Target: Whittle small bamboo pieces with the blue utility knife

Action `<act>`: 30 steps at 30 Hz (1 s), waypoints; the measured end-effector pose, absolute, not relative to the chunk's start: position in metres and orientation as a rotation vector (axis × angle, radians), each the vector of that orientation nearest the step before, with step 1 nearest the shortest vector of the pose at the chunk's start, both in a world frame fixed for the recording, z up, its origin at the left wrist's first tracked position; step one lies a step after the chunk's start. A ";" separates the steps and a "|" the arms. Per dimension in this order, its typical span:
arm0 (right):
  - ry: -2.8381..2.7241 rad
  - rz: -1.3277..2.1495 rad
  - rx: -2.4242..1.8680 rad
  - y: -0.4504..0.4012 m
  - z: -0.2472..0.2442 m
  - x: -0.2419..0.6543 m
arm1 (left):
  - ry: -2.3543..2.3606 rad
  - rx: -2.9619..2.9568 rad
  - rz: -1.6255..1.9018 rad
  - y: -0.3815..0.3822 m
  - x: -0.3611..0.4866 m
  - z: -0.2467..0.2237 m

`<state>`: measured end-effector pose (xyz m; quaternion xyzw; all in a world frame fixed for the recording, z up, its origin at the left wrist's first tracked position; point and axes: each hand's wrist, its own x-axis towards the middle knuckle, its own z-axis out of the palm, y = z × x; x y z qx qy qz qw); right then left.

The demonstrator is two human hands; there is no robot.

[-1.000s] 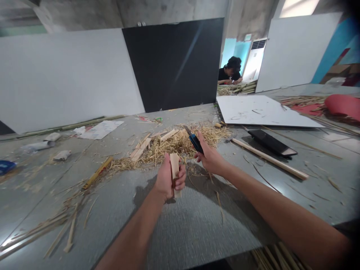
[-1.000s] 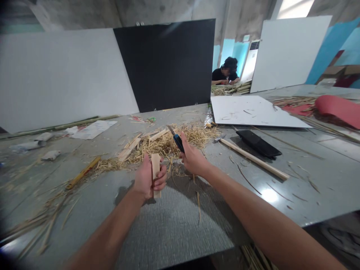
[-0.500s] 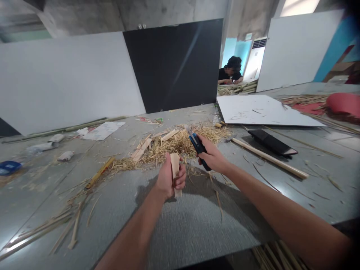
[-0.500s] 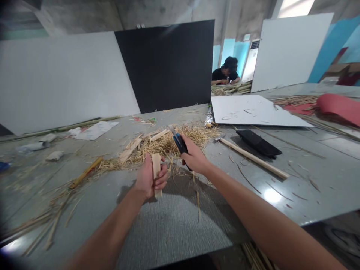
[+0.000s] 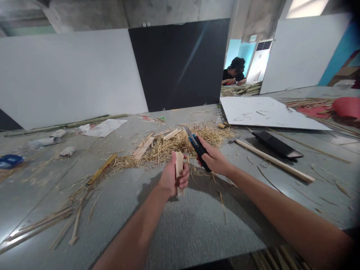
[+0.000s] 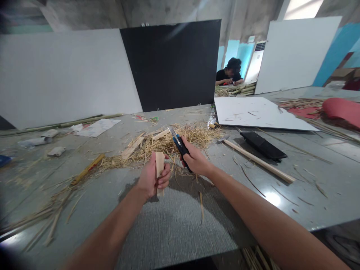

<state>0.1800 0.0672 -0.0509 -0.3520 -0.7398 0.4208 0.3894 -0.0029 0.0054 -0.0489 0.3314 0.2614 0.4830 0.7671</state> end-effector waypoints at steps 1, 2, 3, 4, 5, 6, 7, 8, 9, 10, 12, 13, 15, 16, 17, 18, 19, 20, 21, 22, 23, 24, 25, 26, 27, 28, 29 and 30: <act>-1.877 1.059 -0.892 0.067 -0.050 0.180 | 0.571 0.714 1.056 0.006 -0.003 -0.049; -1.873 1.048 -0.889 0.066 -0.049 0.179 | 0.572 0.710 1.061 0.006 -0.003 -0.049; -1.871 1.040 -0.886 0.065 -0.049 0.179 | 0.572 0.709 1.066 0.006 -0.003 -0.048; -1.870 1.039 -0.884 0.065 -0.048 0.178 | 0.570 0.711 1.066 0.006 -0.003 -0.048; -1.871 1.047 -0.884 0.064 -0.047 0.178 | 0.568 0.714 1.065 0.006 -0.003 -0.048; -1.866 1.068 -0.886 0.063 -0.047 0.178 | 0.567 0.719 1.062 0.006 -0.003 -0.048; -1.855 1.097 -0.889 0.062 -0.046 0.177 | 0.567 0.726 1.061 0.005 -0.004 -0.048; -1.841 1.126 -0.890 0.061 -0.045 0.177 | 0.570 0.734 1.063 0.005 -0.004 -0.048; -1.823 1.150 -0.887 0.061 -0.045 0.177 | 0.576 0.742 1.071 0.005 -0.004 -0.048; -1.808 1.164 -0.879 0.060 -0.044 0.177 | 0.586 0.752 1.088 0.005 -0.004 -0.047; -1.801 1.127 -0.875 0.061 -0.044 0.178 | 0.622 0.788 1.150 0.005 -0.003 -0.045; -1.822 1.062 -0.892 0.061 -0.044 0.178 | 0.649 0.814 1.183 0.005 -0.003 -0.044; -1.915 0.826 -0.954 0.063 -0.045 0.180 | 0.712 0.867 1.233 0.006 -0.003 -0.043; -1.982 0.673 -0.972 0.064 -0.045 0.180 | 0.745 0.888 1.245 0.006 -0.004 -0.042; -2.050 0.519 -0.968 0.064 -0.045 0.181 | 0.779 0.907 1.250 0.007 -0.005 -0.042; -2.112 0.386 -0.946 0.064 -0.045 0.181 | 0.815 0.928 1.251 0.008 -0.006 -0.042; -2.164 0.285 -0.916 0.063 -0.045 0.181 | 0.856 0.954 1.251 0.010 -0.007 -0.042; -2.210 0.219 -0.893 0.062 -0.044 0.181 | 0.899 0.984 1.248 0.011 -0.009 -0.043; -2.251 0.180 -0.887 0.059 -0.043 0.181 | 0.942 1.020 1.243 0.012 -0.010 -0.043; -2.289 0.160 -0.897 0.057 -0.042 0.180 | 0.980 1.058 1.236 0.013 -0.012 -0.044; -2.324 0.148 -0.923 0.054 -0.040 0.180 | 1.009 1.092 1.230 0.014 -0.014 -0.044; -2.360 0.138 -0.960 0.051 -0.038 0.179 | 1.032 1.125 1.226 0.014 -0.015 -0.044; -2.395 0.124 -0.999 0.048 -0.036 0.179 | 1.051 1.158 1.224 0.014 -0.016 -0.044; -2.428 0.106 -1.037 0.046 -0.034 0.179 | 1.070 1.187 1.221 0.014 -0.016 -0.044; -2.458 0.084 -1.071 0.045 -0.032 0.179 | 1.091 1.212 1.220 0.014 -0.017 -0.044; -2.485 0.058 -1.097 0.044 -0.031 0.179 | 1.118 1.233 1.218 0.013 -0.017 -0.043; -2.510 0.029 -1.110 0.043 -0.030 0.179 | 1.155 1.254 1.211 0.013 -0.017 -0.043; -2.534 -0.003 -1.105 0.043 -0.030 0.180 | 1.190 1.275 1.200 0.013 -0.016 -0.042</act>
